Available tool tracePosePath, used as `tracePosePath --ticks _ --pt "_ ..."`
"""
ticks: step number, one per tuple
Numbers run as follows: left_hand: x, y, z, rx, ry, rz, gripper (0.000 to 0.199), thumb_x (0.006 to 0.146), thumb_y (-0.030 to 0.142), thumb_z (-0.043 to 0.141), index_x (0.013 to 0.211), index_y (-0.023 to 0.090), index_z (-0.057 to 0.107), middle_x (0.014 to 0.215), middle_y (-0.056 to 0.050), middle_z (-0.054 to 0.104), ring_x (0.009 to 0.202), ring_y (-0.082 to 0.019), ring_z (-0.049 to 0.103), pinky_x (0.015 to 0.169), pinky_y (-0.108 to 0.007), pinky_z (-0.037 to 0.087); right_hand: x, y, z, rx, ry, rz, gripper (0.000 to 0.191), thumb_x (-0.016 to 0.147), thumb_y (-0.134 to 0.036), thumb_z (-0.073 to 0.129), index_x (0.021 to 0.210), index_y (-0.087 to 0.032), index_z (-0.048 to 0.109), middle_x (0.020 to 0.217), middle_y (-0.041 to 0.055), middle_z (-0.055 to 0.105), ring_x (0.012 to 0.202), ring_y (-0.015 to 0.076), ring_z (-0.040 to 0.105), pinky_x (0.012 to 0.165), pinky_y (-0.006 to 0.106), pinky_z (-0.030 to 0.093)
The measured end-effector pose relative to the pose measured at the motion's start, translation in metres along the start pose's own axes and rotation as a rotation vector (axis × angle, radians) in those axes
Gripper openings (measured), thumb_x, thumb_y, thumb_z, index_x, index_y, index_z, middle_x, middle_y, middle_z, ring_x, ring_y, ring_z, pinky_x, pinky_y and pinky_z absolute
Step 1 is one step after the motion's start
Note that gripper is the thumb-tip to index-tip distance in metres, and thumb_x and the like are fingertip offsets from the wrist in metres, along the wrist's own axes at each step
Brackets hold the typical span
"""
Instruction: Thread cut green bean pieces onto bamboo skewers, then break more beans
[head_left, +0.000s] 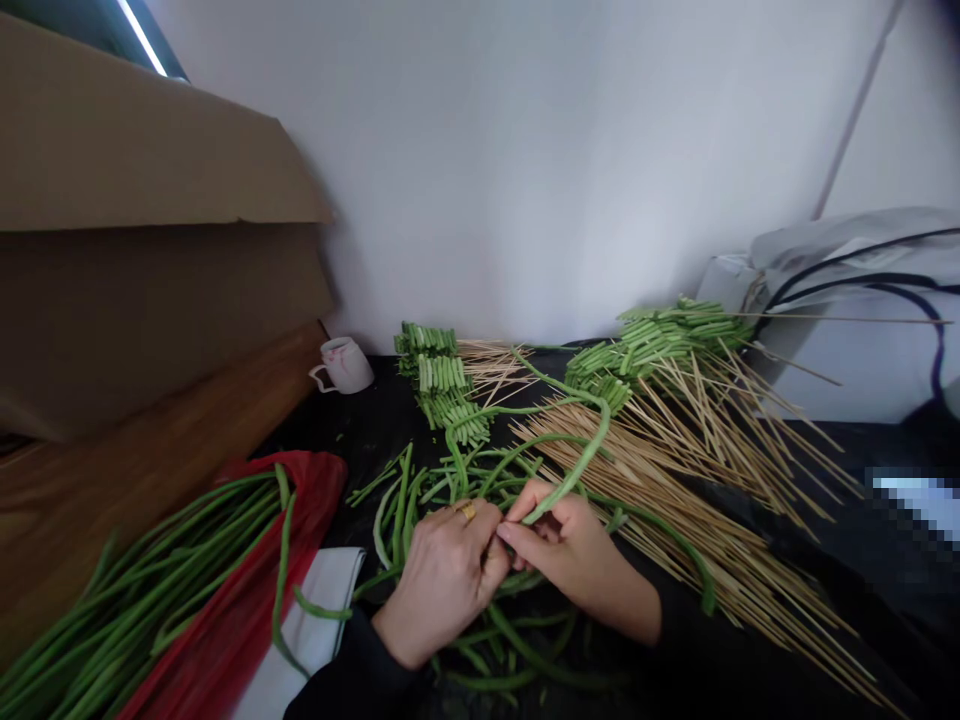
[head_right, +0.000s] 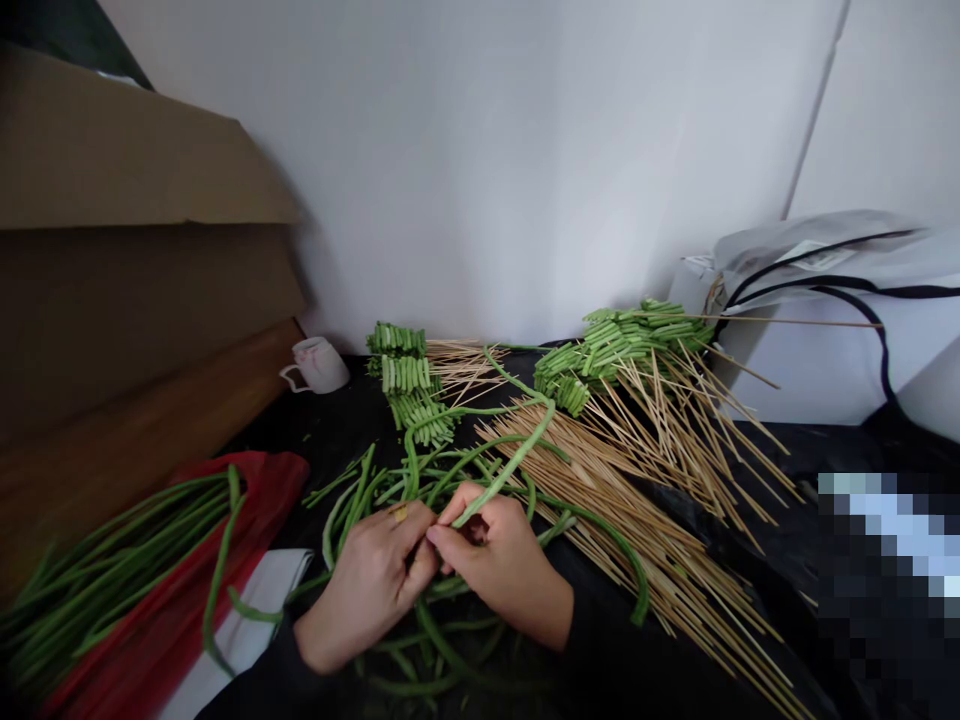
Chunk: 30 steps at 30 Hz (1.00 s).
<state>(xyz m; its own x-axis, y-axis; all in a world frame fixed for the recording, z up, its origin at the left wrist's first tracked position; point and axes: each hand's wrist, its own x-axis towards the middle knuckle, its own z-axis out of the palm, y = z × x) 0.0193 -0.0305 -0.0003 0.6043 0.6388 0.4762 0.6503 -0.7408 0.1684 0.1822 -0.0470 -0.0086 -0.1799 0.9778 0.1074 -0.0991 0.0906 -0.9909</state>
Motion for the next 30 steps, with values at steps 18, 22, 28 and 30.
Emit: tracePosePath --ticks 18,22,28,30 --pt "0.005 -0.020 -0.012 -0.681 0.073 -0.415 0.034 0.089 0.035 0.052 0.063 0.016 0.063 0.055 0.001 0.046 0.054 -0.012 0.041 0.053 -0.025 0.032 0.008 -0.006 -0.022 0.330 -0.111 0.084 0.035 0.080 -0.051 0.066 0.083 -0.017 0.060 0.073 0.0020 0.068 0.058 0.0109 0.061 0.054 0.024 0.045" --pt "0.007 -0.015 -0.008 -0.478 0.181 -0.298 0.020 0.088 0.030 0.059 0.091 0.018 0.074 0.071 -0.003 0.061 0.064 -0.014 0.053 0.061 -0.025 0.042 0.012 0.001 -0.022 0.387 -0.083 0.097 0.038 0.084 -0.053 0.061 0.094 -0.016 0.065 0.090 0.0077 0.069 0.070 0.0132 0.064 0.056 0.023 0.045" --pt "0.003 -0.013 -0.003 -0.462 0.228 -0.201 0.023 0.079 0.030 0.072 0.100 0.020 0.073 0.087 -0.006 0.068 0.067 -0.015 0.060 0.063 -0.026 0.048 0.008 0.000 -0.020 0.211 -0.073 0.044 0.041 0.085 -0.047 0.060 0.117 -0.022 0.065 0.107 0.0076 0.066 0.080 0.0148 0.063 0.061 0.026 0.049" --pt "0.001 -0.012 -0.002 -0.462 0.185 -0.141 0.024 0.080 0.026 0.071 0.104 0.022 0.073 0.091 -0.007 0.070 0.074 -0.017 0.064 0.068 -0.027 0.051 0.005 -0.003 -0.017 0.111 -0.080 0.023 0.040 0.085 -0.046 0.061 0.118 -0.023 0.065 0.104 0.0056 0.067 0.075 0.0137 0.061 0.063 0.027 0.050"
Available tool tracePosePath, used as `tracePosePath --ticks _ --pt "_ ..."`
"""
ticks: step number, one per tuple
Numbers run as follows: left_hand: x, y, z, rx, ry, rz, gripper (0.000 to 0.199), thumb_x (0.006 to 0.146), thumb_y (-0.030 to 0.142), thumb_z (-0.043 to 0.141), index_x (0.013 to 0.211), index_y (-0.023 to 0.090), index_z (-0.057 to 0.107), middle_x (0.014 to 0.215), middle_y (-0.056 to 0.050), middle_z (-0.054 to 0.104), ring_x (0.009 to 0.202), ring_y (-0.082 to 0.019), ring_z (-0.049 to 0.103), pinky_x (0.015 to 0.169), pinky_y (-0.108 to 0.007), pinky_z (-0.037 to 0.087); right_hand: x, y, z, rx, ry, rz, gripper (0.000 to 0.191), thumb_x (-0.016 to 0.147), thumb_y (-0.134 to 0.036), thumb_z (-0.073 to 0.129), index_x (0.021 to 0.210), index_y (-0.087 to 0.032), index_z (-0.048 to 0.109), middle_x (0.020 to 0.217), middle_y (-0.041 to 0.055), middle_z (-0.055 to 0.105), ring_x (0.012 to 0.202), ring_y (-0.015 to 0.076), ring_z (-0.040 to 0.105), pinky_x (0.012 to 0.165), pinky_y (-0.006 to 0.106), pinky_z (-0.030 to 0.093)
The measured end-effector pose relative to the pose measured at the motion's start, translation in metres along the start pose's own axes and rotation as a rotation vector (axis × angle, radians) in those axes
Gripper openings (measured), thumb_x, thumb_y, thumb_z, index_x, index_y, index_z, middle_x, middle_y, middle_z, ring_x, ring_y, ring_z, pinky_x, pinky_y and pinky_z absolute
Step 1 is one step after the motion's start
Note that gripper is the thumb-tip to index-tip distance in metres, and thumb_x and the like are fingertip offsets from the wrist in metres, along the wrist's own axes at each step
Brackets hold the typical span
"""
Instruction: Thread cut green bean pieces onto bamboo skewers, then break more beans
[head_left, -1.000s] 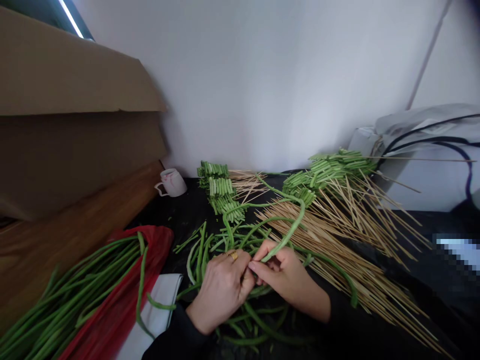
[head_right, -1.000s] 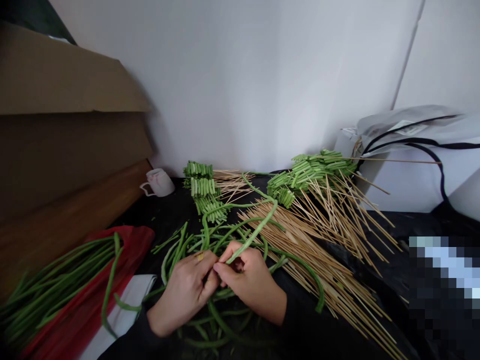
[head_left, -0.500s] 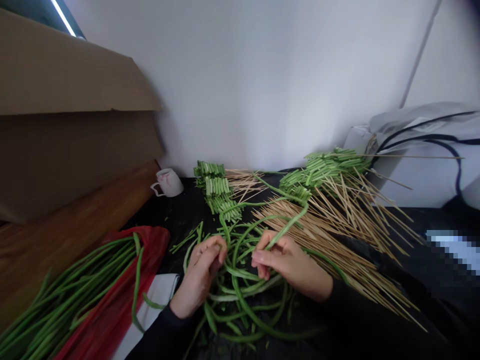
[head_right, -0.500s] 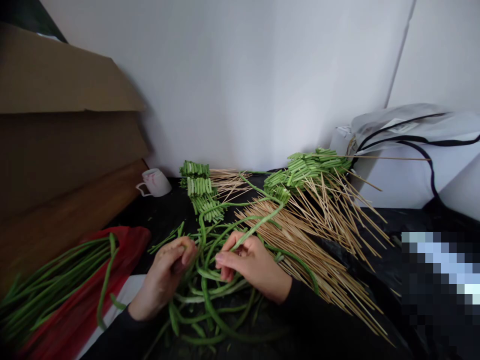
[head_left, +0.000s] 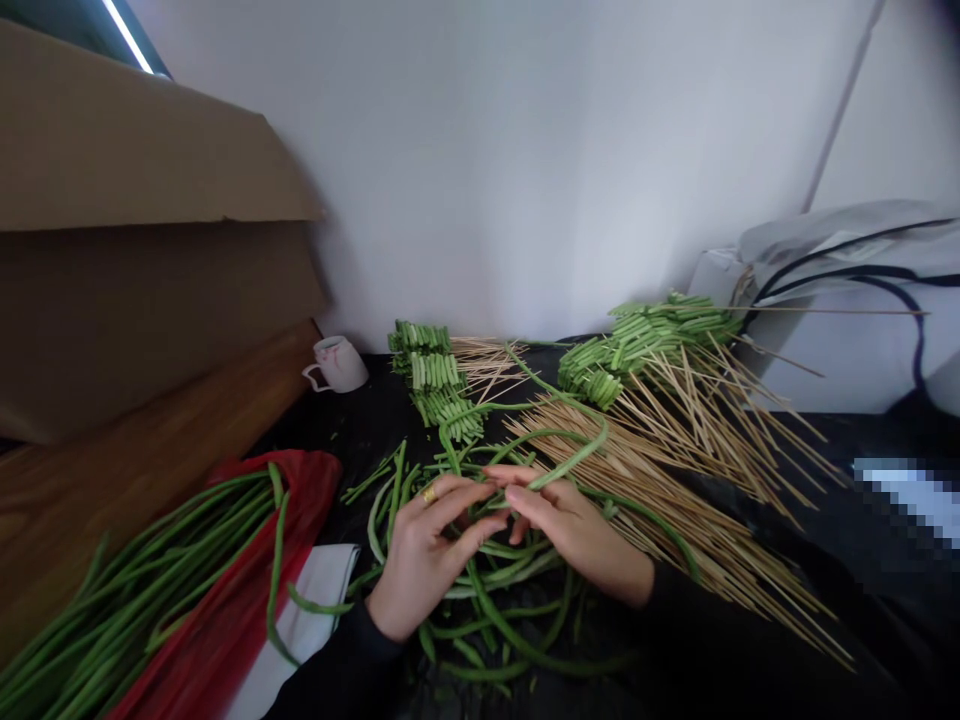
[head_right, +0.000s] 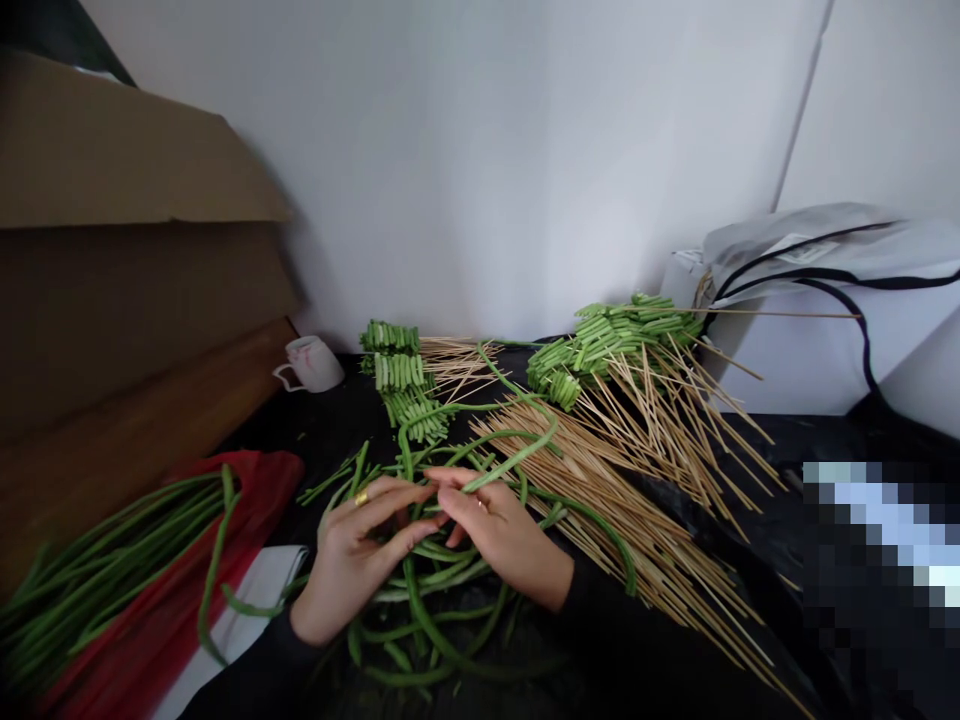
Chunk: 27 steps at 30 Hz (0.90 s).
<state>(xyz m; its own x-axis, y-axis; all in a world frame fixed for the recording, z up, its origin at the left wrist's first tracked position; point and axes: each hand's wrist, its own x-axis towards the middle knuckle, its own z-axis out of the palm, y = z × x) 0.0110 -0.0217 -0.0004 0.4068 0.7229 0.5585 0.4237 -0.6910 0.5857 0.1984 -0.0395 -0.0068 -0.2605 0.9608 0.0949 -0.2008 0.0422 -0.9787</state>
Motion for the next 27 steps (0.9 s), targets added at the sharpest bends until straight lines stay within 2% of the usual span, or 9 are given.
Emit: tracePosePath --ticks 3,7,11,16,19,22,25,27 --pt "-0.002 -0.001 0.000 0.010 -0.058 0.056 0.019 0.085 0.021 0.065 0.101 0.023 0.074 0.089 -0.006 0.072 0.081 -0.017 0.066 0.074 -0.026 0.052 -0.002 -0.003 0.002 -0.067 0.004 -0.007 0.039 0.083 -0.044 0.064 0.116 -0.024 0.066 0.092 0.0032 0.068 0.068 0.0127 0.058 0.061 0.028 0.050" --pt "0.003 -0.002 -0.002 0.062 -0.014 0.031 0.014 0.087 0.021 0.062 0.094 0.020 0.074 0.084 -0.006 0.072 0.077 -0.017 0.066 0.071 -0.026 0.052 0.003 -0.005 -0.008 -0.017 0.082 -0.033 0.036 0.082 -0.045 0.066 0.107 -0.020 0.067 0.070 -0.0009 0.061 0.059 0.0109 0.054 0.056 0.025 0.046" --pt "0.007 -0.005 -0.004 0.088 0.031 -0.021 0.017 0.089 0.023 0.059 0.094 0.019 0.074 0.088 -0.007 0.073 0.083 -0.018 0.067 0.075 -0.028 0.052 0.009 -0.003 -0.016 0.088 0.144 -0.074 0.033 0.081 -0.048 0.066 0.095 -0.018 0.067 0.071 0.0004 0.063 0.054 0.0093 0.052 0.051 0.024 0.043" --pt "0.006 -0.007 -0.004 0.120 0.116 -0.024 0.022 0.092 0.023 0.054 0.104 0.020 0.072 0.098 -0.007 0.071 0.092 -0.020 0.064 0.082 -0.032 0.049 0.007 -0.001 -0.013 0.039 0.121 -0.074 0.033 0.081 -0.047 0.067 0.095 -0.017 0.068 0.081 0.0054 0.069 0.062 0.0127 0.060 0.054 0.026 0.046" --pt "0.003 -0.008 -0.003 0.175 0.073 0.059 0.024 0.089 0.024 0.061 0.111 0.021 0.069 0.102 -0.008 0.071 0.096 -0.021 0.063 0.085 -0.033 0.047 0.004 -0.002 -0.009 -0.001 0.087 -0.068 0.033 0.081 -0.045 0.067 0.098 -0.017 0.069 0.083 0.0058 0.070 0.064 0.0135 0.061 0.056 0.027 0.047" --pt "0.002 -0.010 -0.002 0.228 0.023 0.135 0.026 0.084 0.024 0.067 0.110 0.021 0.068 0.097 -0.007 0.072 0.091 -0.020 0.062 0.083 -0.034 0.046 0.002 -0.002 -0.007 -0.037 0.060 -0.053 0.033 0.081 -0.045 0.067 0.098 -0.017 0.070 0.074 0.0037 0.069 0.061 0.0130 0.059 0.056 0.028 0.047" --pt "0.003 -0.009 -0.001 0.254 0.011 0.167 0.015 0.088 0.021 0.063 0.101 0.019 0.069 0.087 -0.005 0.070 0.083 -0.018 0.062 0.078 -0.032 0.046 0.002 -0.001 -0.006 -0.039 0.043 -0.048 0.034 0.079 -0.046 0.069 0.096 -0.016 0.072 0.066 0.0017 0.066 0.058 0.0122 0.057 0.055 0.027 0.045" --pt "0.003 -0.008 -0.001 0.276 -0.004 0.178 0.014 0.090 0.019 0.057 0.101 0.017 0.067 0.086 -0.005 0.068 0.082 -0.018 0.061 0.076 -0.031 0.047 0.003 0.001 -0.006 -0.010 0.039 -0.045 0.036 0.077 -0.046 0.070 0.097 -0.016 0.072 0.068 0.0020 0.067 0.058 0.0116 0.057 0.054 0.026 0.045"
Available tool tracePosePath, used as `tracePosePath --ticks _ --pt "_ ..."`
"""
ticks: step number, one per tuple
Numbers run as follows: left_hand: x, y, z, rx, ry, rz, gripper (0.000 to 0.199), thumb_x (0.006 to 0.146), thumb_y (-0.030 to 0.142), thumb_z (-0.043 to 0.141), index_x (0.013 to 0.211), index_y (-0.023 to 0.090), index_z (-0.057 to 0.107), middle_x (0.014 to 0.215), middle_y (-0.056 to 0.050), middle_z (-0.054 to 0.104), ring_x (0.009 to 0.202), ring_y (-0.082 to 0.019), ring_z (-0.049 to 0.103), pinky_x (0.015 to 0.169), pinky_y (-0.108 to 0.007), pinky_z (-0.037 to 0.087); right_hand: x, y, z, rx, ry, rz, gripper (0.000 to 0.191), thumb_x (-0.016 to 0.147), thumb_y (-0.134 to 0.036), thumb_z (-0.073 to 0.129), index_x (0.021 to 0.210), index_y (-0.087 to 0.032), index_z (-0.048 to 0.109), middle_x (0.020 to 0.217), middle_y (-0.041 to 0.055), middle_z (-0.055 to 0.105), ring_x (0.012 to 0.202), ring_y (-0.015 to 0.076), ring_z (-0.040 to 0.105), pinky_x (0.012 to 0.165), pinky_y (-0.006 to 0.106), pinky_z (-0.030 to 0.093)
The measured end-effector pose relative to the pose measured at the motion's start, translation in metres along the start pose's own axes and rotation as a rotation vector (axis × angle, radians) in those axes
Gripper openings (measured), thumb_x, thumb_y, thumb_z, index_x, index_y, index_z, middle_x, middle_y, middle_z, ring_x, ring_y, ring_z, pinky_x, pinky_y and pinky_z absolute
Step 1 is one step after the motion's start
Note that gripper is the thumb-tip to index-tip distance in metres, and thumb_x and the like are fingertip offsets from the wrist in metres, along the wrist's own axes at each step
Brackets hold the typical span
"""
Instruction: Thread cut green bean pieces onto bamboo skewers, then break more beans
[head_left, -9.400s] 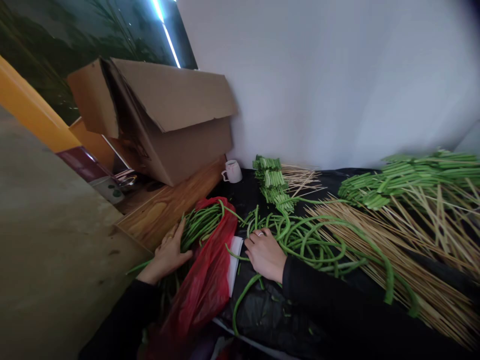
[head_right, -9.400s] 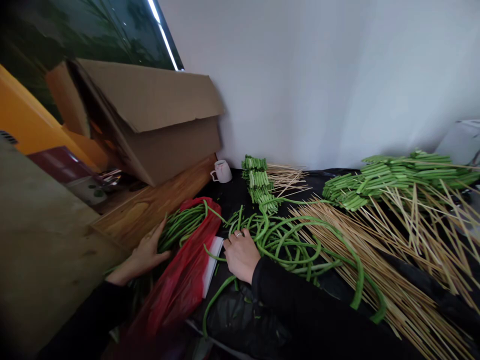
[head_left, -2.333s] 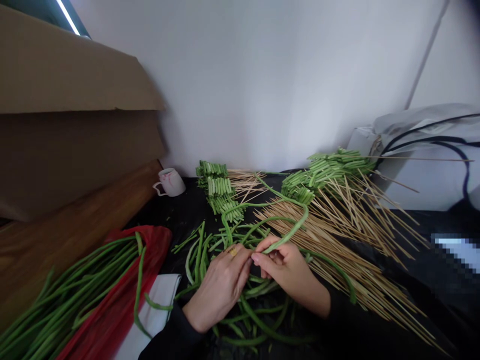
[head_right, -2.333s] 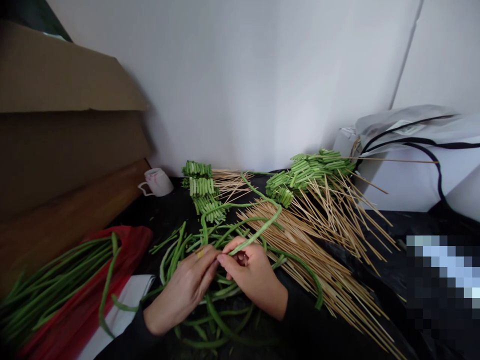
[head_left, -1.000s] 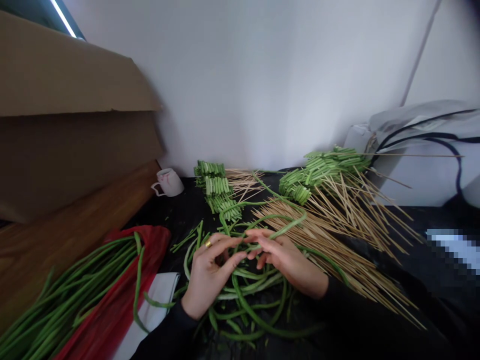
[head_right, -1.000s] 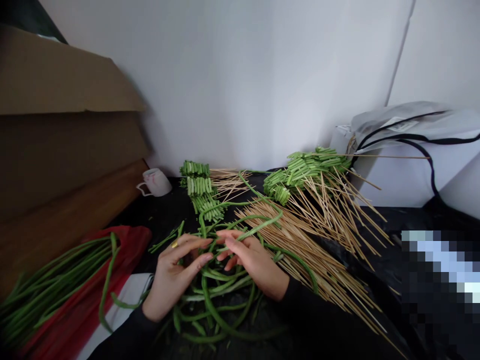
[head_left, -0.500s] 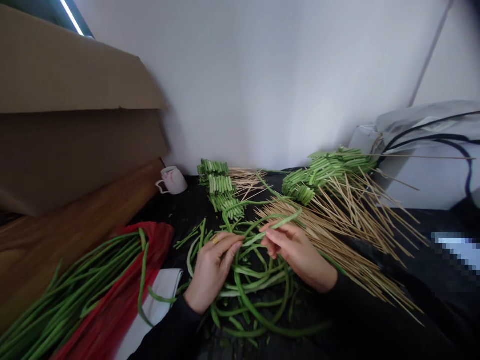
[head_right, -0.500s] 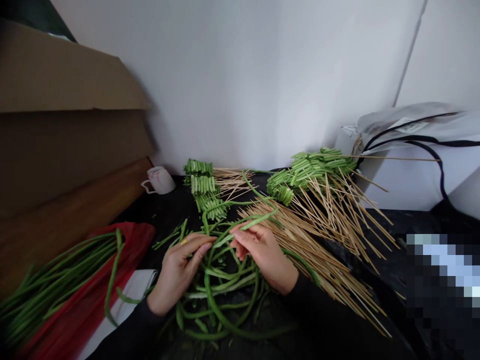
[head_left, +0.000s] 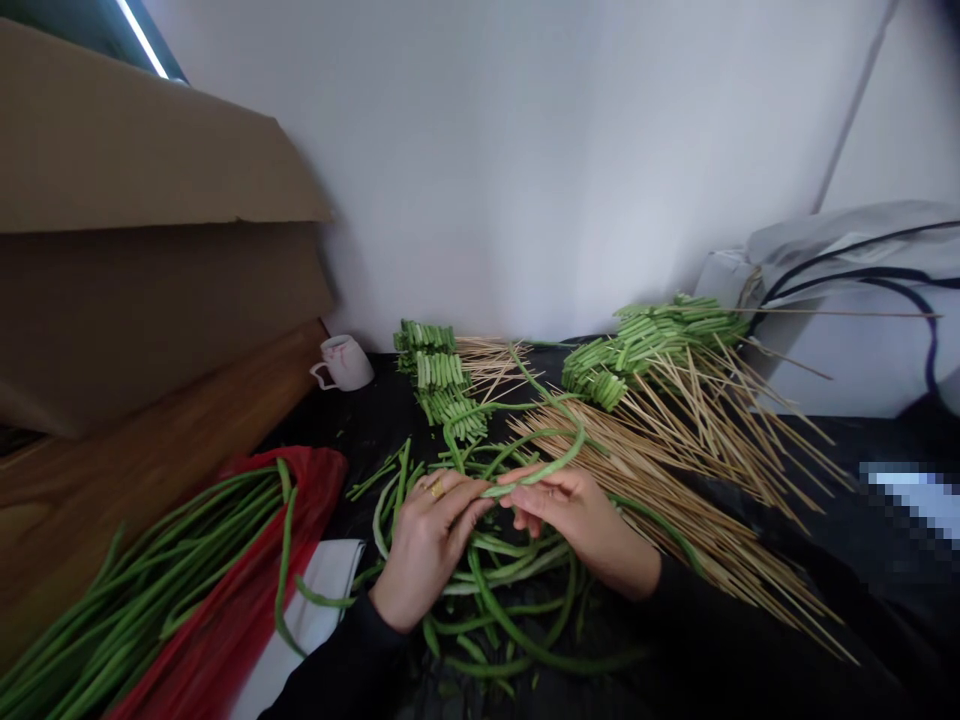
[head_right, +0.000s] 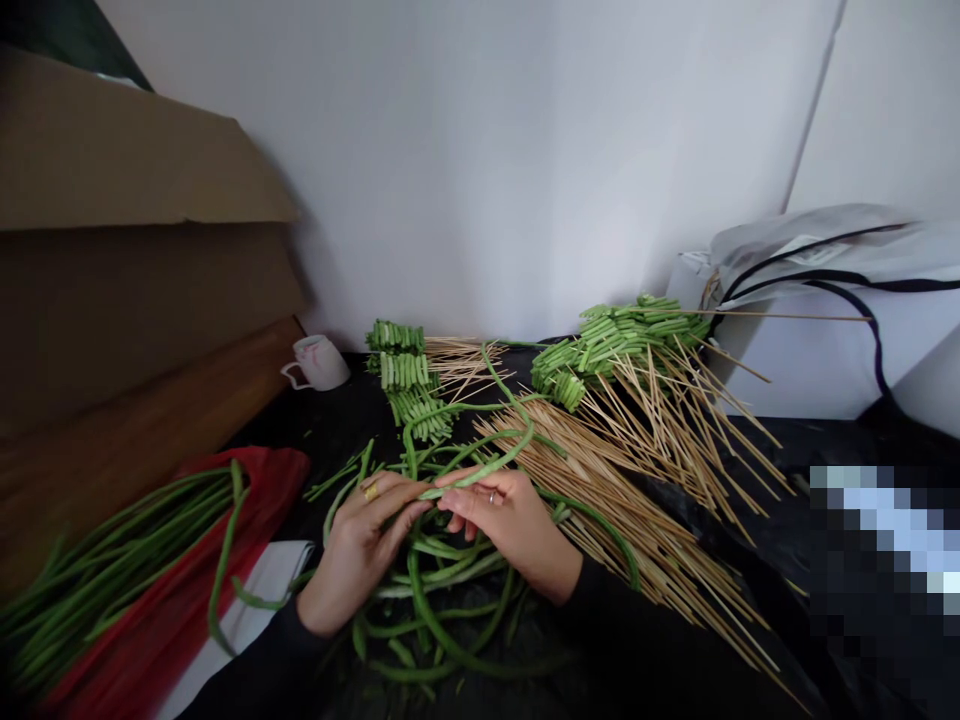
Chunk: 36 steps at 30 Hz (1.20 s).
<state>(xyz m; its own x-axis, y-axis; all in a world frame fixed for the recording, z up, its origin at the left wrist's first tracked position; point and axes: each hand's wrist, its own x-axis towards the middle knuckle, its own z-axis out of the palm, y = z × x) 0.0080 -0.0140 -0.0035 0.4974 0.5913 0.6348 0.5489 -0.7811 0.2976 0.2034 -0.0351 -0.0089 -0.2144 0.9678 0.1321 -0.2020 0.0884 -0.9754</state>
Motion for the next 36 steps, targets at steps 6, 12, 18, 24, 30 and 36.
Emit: tracePosePath --ticks 6,12,18,24,30,36 --pt "-0.002 0.000 0.002 0.188 -0.091 0.040 0.017 0.094 0.018 0.048 0.104 0.015 0.061 0.088 -0.007 0.065 0.083 -0.020 0.060 0.077 -0.034 0.049 0.002 0.006 0.000 0.113 0.006 -0.009 0.037 0.077 -0.046 0.071 0.101 -0.017 0.071 0.081 0.0052 0.070 0.060 0.0110 0.058 0.053 0.025 0.044" --pt "-0.003 0.000 0.003 0.373 -0.168 0.054 0.019 0.095 0.015 0.041 0.096 0.016 0.059 0.086 -0.008 0.065 0.080 -0.023 0.061 0.074 -0.036 0.050 0.003 0.004 -0.003 0.101 0.048 -0.023 0.034 0.077 -0.044 0.071 0.098 -0.017 0.072 0.077 0.0045 0.071 0.058 0.0114 0.059 0.052 0.026 0.045" --pt "-0.002 0.004 0.002 0.390 -0.162 -0.033 0.016 0.090 0.011 0.042 0.085 0.017 0.057 0.076 -0.005 0.059 0.073 -0.021 0.058 0.069 -0.033 0.045 0.001 -0.001 -0.002 0.024 0.060 -0.028 0.035 0.078 -0.045 0.069 0.098 -0.016 0.071 0.077 0.0056 0.071 0.058 0.0125 0.060 0.053 0.027 0.046" --pt "0.000 0.014 -0.007 0.247 -0.145 -0.153 0.022 0.086 0.011 0.039 0.066 0.021 0.042 0.063 0.000 0.046 0.061 -0.017 0.048 0.060 -0.030 0.034 0.002 0.004 -0.001 0.055 0.051 0.005 0.036 0.076 -0.048 0.070 0.093 -0.016 0.072 0.078 0.0059 0.072 0.059 0.0125 0.060 0.053 0.027 0.045" --pt "0.001 0.012 -0.006 -0.480 -0.125 -0.495 0.031 0.087 0.027 0.037 0.059 0.022 0.028 0.055 0.005 0.030 0.051 -0.011 0.030 0.051 -0.027 0.024 0.002 0.004 0.002 0.183 0.088 0.089 0.033 0.074 -0.049 0.073 0.081 -0.016 0.071 0.073 0.0043 0.070 0.058 0.0109 0.058 0.054 0.025 0.042" --pt "0.003 0.015 0.005 -1.093 0.077 -0.796 0.030 0.076 0.025 0.048 0.052 0.021 0.032 0.050 0.006 0.026 0.048 -0.009 0.020 0.046 -0.025 0.021 -0.001 0.002 0.012 0.179 0.061 0.091 0.036 0.074 -0.051 0.072 0.069 -0.015 0.069 0.069 0.0038 0.068 0.056 0.0095 0.054 0.054 0.025 0.040"
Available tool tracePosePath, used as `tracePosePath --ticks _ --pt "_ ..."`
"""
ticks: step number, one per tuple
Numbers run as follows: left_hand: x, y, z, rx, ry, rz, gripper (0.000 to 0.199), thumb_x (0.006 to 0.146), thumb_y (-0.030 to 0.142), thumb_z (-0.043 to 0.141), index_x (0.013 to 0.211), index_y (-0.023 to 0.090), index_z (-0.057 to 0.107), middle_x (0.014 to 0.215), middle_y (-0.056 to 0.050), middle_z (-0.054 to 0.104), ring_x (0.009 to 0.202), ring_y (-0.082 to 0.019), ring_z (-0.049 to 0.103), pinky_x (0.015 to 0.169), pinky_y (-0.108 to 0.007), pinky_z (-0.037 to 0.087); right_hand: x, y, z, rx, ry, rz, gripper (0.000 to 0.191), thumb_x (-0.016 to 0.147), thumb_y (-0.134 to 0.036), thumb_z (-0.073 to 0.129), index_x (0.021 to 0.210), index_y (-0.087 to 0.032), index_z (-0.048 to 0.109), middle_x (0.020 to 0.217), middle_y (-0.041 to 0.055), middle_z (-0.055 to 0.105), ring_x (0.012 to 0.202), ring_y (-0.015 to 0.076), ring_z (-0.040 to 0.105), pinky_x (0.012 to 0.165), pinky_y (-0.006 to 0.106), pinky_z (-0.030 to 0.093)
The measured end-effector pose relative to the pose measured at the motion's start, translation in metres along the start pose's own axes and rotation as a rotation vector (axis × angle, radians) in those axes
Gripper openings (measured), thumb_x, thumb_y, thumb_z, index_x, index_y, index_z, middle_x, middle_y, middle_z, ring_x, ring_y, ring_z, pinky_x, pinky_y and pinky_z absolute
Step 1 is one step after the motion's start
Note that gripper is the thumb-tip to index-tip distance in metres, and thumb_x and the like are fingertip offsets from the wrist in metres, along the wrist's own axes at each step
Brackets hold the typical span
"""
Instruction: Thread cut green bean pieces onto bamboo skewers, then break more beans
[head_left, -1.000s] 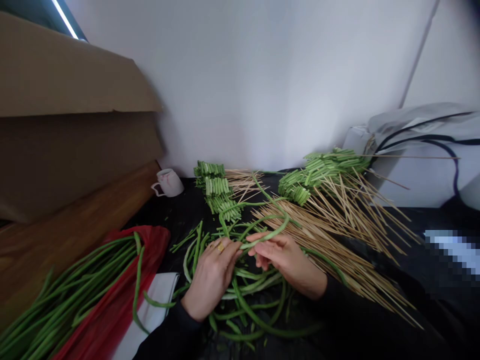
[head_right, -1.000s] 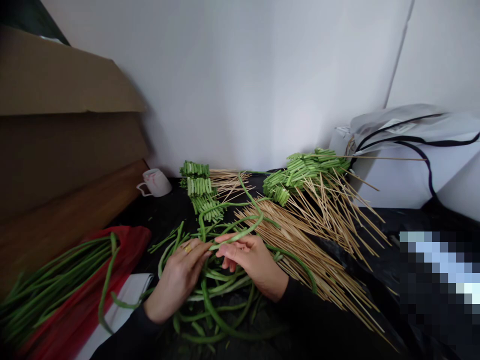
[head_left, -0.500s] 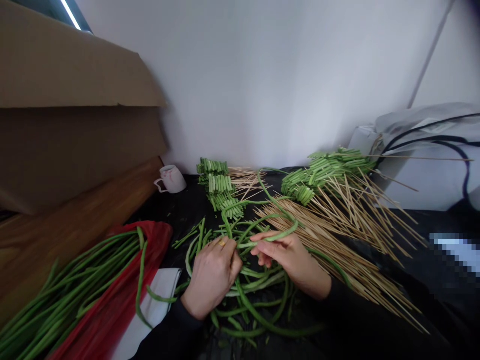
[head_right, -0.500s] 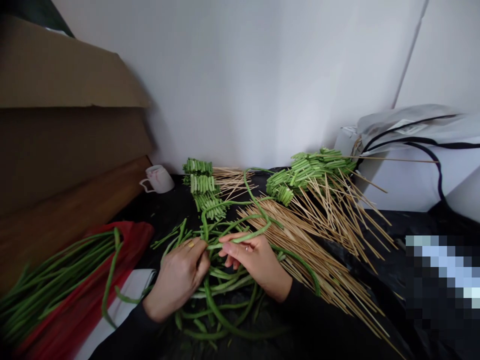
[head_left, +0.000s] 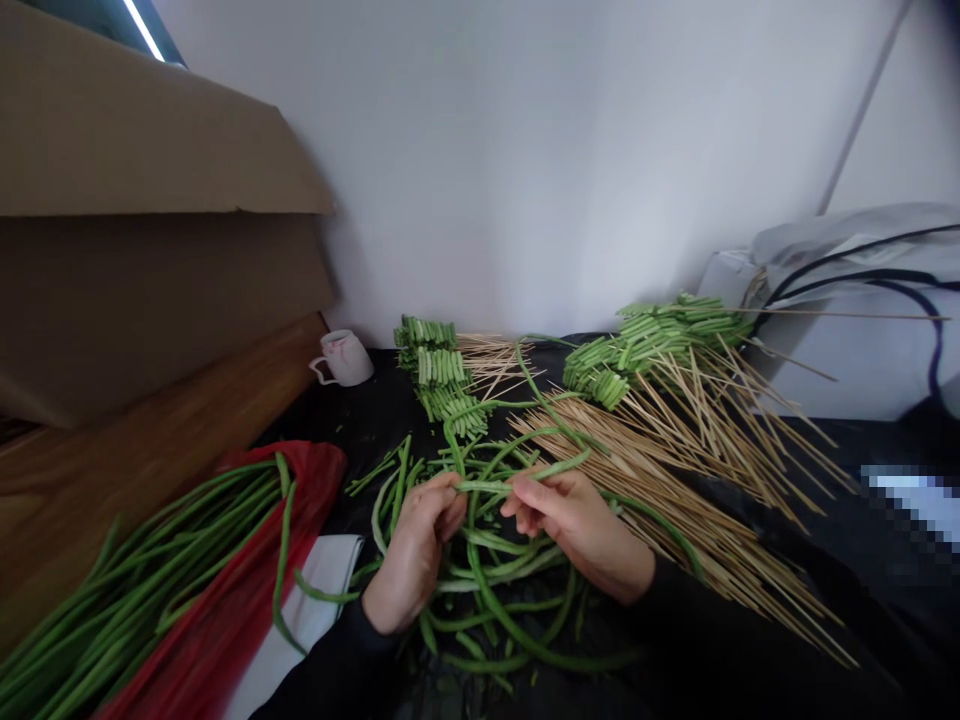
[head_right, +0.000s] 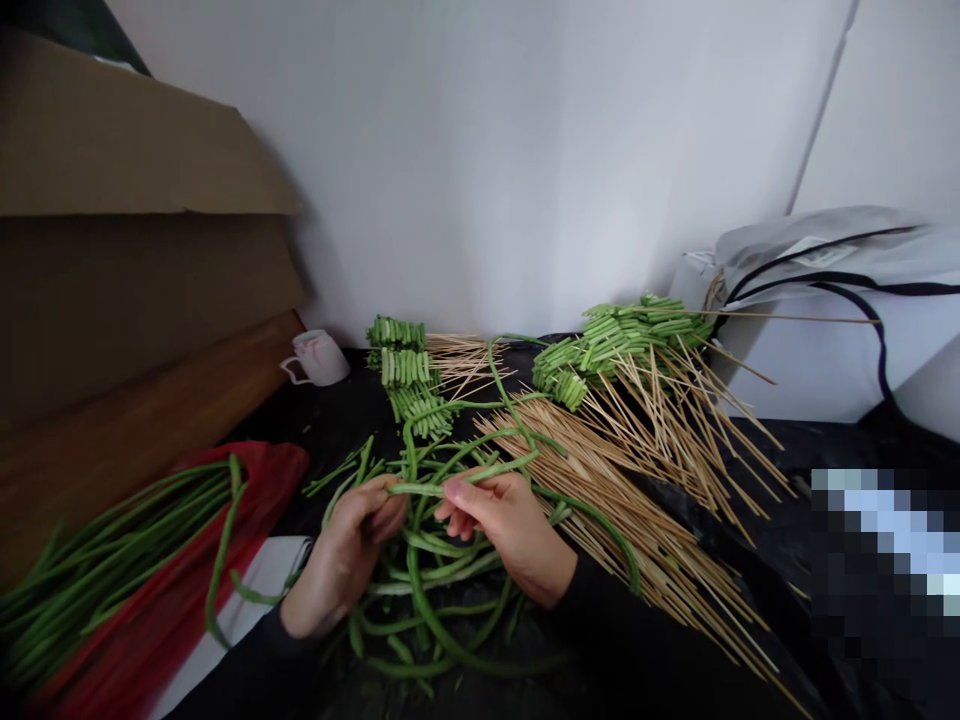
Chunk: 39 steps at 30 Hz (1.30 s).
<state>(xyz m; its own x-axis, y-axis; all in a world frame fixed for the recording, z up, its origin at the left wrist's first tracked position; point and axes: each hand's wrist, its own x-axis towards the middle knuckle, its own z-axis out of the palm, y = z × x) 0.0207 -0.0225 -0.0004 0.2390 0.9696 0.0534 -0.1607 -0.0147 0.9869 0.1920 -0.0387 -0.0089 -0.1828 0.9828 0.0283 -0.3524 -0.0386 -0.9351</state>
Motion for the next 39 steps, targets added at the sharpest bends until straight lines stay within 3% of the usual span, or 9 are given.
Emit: tracePosePath --ticks 5,7,11,14,21,25,29,33,39 --pt "0.005 0.026 -0.014 -0.550 -0.032 -0.106 0.031 0.072 0.019 0.051 0.051 0.019 0.028 0.052 0.007 0.019 0.046 -0.008 0.016 0.044 -0.022 0.024 0.004 0.002 -0.005 0.056 0.046 -0.008 0.034 0.072 -0.049 0.074 0.070 -0.016 0.068 0.067 0.0026 0.067 0.054 0.0087 0.053 0.053 0.024 0.039" --pt "0.010 0.033 -0.024 -0.595 0.007 -0.074 0.029 0.072 0.016 0.052 0.053 0.019 0.030 0.053 0.008 0.020 0.046 -0.007 0.018 0.044 -0.020 0.024 0.006 0.002 -0.009 0.076 0.066 -0.018 0.034 0.071 -0.049 0.075 0.073 -0.016 0.068 0.067 0.0024 0.067 0.054 0.0087 0.053 0.052 0.023 0.039" --pt "0.012 0.025 -0.027 -0.213 0.009 -0.063 0.014 0.081 0.024 0.052 0.069 0.016 0.053 0.054 0.006 0.036 0.044 -0.006 0.026 0.040 -0.019 0.018 0.006 0.002 -0.011 -0.028 0.007 -0.021 0.035 0.075 -0.050 0.071 0.078 -0.015 0.069 0.069 0.0026 0.067 0.056 0.0095 0.054 0.053 0.024 0.041" --pt "0.009 0.013 -0.017 0.146 -0.060 -0.035 0.024 0.088 0.036 0.051 0.085 0.015 0.061 0.056 0.004 0.047 0.046 -0.007 0.032 0.041 -0.020 0.017 0.002 0.000 -0.009 -0.155 -0.035 -0.028 0.035 0.077 -0.050 0.069 0.082 -0.015 0.070 0.068 0.0017 0.065 0.055 0.0097 0.054 0.053 0.025 0.042" --pt "0.004 0.016 -0.011 0.519 -0.370 0.049 0.031 0.084 0.042 0.060 0.072 0.013 0.066 0.063 0.001 0.051 0.063 -0.012 0.044 0.059 -0.023 0.035 -0.001 -0.004 -0.008 -0.324 -0.110 -0.060 0.036 0.080 -0.050 0.065 0.093 -0.017 0.071 0.062 -0.0020 0.060 0.051 0.0092 0.050 0.049 0.024 0.038" --pt "0.006 0.018 -0.013 0.560 -0.262 0.103 0.030 0.084 0.040 0.060 0.071 0.014 0.067 0.066 -0.001 0.056 0.065 -0.014 0.048 0.063 -0.025 0.038 -0.002 -0.010 -0.016 -0.577 -0.030 -0.153 0.034 0.087 -0.047 0.059 0.073 -0.018 0.067 0.056 -0.0021 0.056 0.049 0.0098 0.047 0.049 0.025 0.036" --pt "0.006 0.014 -0.012 0.681 -0.175 0.223 0.026 0.084 0.035 0.061 0.069 0.015 0.065 0.068 -0.001 0.058 0.067 -0.014 0.051 0.066 -0.025 0.040 -0.006 -0.023 -0.020 -1.006 0.245 -0.580 0.034 0.093 -0.039 0.054 0.068 -0.018 0.064 0.061 0.0007 0.057 0.060 0.0131 0.049 0.060 0.029 0.038" --pt "0.003 0.011 -0.009 0.765 -0.185 0.309 0.023 0.086 0.033 0.061 0.071 0.016 0.066 0.069 -0.001 0.058 0.069 -0.014 0.052 0.067 -0.025 0.040 -0.007 -0.025 -0.016 -1.381 0.029 -0.851 0.019 0.096 -0.027 0.050 0.100 -0.019 0.066 0.091 0.0060 0.066 0.095 0.0214 0.054 0.083 0.038 0.036" --pt "0.004 0.010 -0.013 0.762 -0.120 0.385 0.031 0.089 0.034 0.057 0.066 0.016 0.067 0.065 -0.001 0.055 0.063 -0.013 0.051 0.062 -0.025 0.039 -0.005 -0.013 -0.014 -1.603 -0.060 -0.847 0.017 0.096 -0.019 0.048 0.097 -0.018 0.065 0.077 0.0025 0.062 0.087 0.0202 0.053 0.081 0.039 0.032"
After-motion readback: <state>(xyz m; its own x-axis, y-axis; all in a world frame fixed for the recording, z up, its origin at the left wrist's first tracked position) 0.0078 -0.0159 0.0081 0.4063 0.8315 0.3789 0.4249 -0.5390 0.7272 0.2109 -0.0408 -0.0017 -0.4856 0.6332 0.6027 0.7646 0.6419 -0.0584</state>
